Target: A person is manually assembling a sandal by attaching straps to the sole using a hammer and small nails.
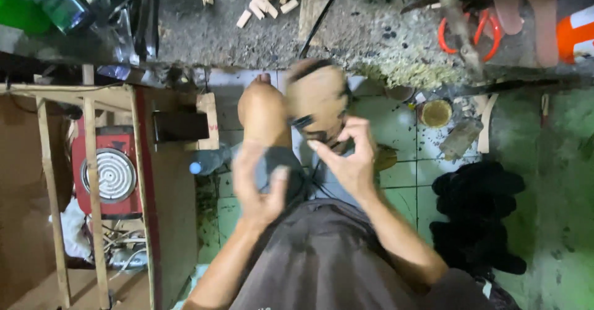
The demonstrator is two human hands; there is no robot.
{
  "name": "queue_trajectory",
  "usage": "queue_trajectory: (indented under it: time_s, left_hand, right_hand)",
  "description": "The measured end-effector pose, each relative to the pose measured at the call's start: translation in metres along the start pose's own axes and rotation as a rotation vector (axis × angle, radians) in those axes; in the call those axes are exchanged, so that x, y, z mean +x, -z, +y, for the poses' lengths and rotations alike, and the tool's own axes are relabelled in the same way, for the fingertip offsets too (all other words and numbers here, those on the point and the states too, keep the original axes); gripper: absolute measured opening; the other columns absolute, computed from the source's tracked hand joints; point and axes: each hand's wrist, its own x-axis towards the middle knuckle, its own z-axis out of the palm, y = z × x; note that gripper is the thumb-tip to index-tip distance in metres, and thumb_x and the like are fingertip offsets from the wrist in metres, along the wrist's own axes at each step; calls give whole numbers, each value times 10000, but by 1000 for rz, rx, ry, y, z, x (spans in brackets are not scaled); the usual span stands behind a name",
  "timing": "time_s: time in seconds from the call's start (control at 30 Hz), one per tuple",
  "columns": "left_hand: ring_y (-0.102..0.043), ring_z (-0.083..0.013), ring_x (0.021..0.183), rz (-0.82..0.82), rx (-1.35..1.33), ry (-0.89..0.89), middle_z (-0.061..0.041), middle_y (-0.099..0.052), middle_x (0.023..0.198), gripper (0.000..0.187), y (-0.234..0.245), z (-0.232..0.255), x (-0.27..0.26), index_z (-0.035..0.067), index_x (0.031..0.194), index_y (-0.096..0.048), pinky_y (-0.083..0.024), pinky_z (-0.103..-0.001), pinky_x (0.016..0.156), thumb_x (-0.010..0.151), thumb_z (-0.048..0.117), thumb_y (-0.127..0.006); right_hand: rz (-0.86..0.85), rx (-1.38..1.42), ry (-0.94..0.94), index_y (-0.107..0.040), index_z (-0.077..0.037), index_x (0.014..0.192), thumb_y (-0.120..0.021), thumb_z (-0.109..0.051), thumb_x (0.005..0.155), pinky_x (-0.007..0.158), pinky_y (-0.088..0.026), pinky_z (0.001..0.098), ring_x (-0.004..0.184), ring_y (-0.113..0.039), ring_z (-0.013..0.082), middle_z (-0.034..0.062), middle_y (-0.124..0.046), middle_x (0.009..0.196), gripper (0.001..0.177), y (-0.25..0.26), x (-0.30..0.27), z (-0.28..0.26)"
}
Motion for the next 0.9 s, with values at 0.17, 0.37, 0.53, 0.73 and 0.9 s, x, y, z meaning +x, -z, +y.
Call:
queue_trajectory:
  time_s: [0.17, 0.37, 0.53, 0.73, 0.9]
  left_hand:
    - [-505, -484, 1288, -103, 139, -167, -290, -541, 1332, 615, 13, 14, 70, -90, 1338, -516, -382, -548, 1127, 824, 108, -791]
    - [-571, -440, 1244, -737, 394, -213, -205, -528, 1450, 613, -31, 3, 74, 95, 1435, -522, -467, -532, 1000, 887, 318, -682]
    - [-658, -399, 1117, -763, 535, -326, -95, -651, 1331, 404, -35, 8, 65, 225, 1300, -660, -530, -493, 853, 965, 434, -574]
    - [-648, -400, 1150, -642, 574, -355, -48, -645, 1362, 364, -33, 9, 50, 261, 1287, -685, -497, -478, 933, 978, 409, -561]
    - [-646, -405, 1154, -595, 561, -407, -75, -660, 1345, 341, -35, 12, 49, 232, 1265, -705, -508, -475, 943, 975, 373, -596]
  right_hand:
    - [-89, -366, 607, -606, -78, 804, -837, -127, 791, 856, -550, 437, 1017, -656, 325, 126, -651, 1163, 237, -7, 14, 39]
    - [-134, -498, 783, -643, -64, 762, -723, -102, 865, 864, -576, 441, 1059, -661, 329, 150, -675, 1168, 136, -8, -18, 46]
    - [-214, -414, 623, -637, -22, 775, -716, -71, 857, 955, -547, 483, 1132, -645, 364, 177, -668, 1239, 125, 15, -30, 18]
    - [-264, 141, -537, -662, -28, 1018, -673, -248, 956, 489, -536, 284, 603, -686, 178, 133, -730, 823, 229, 32, -53, 17]
    - [-281, 585, -769, -701, 60, 896, -664, -201, 941, 301, -487, 283, 374, -605, 187, 191, -660, 615, 268, 20, -44, 25]
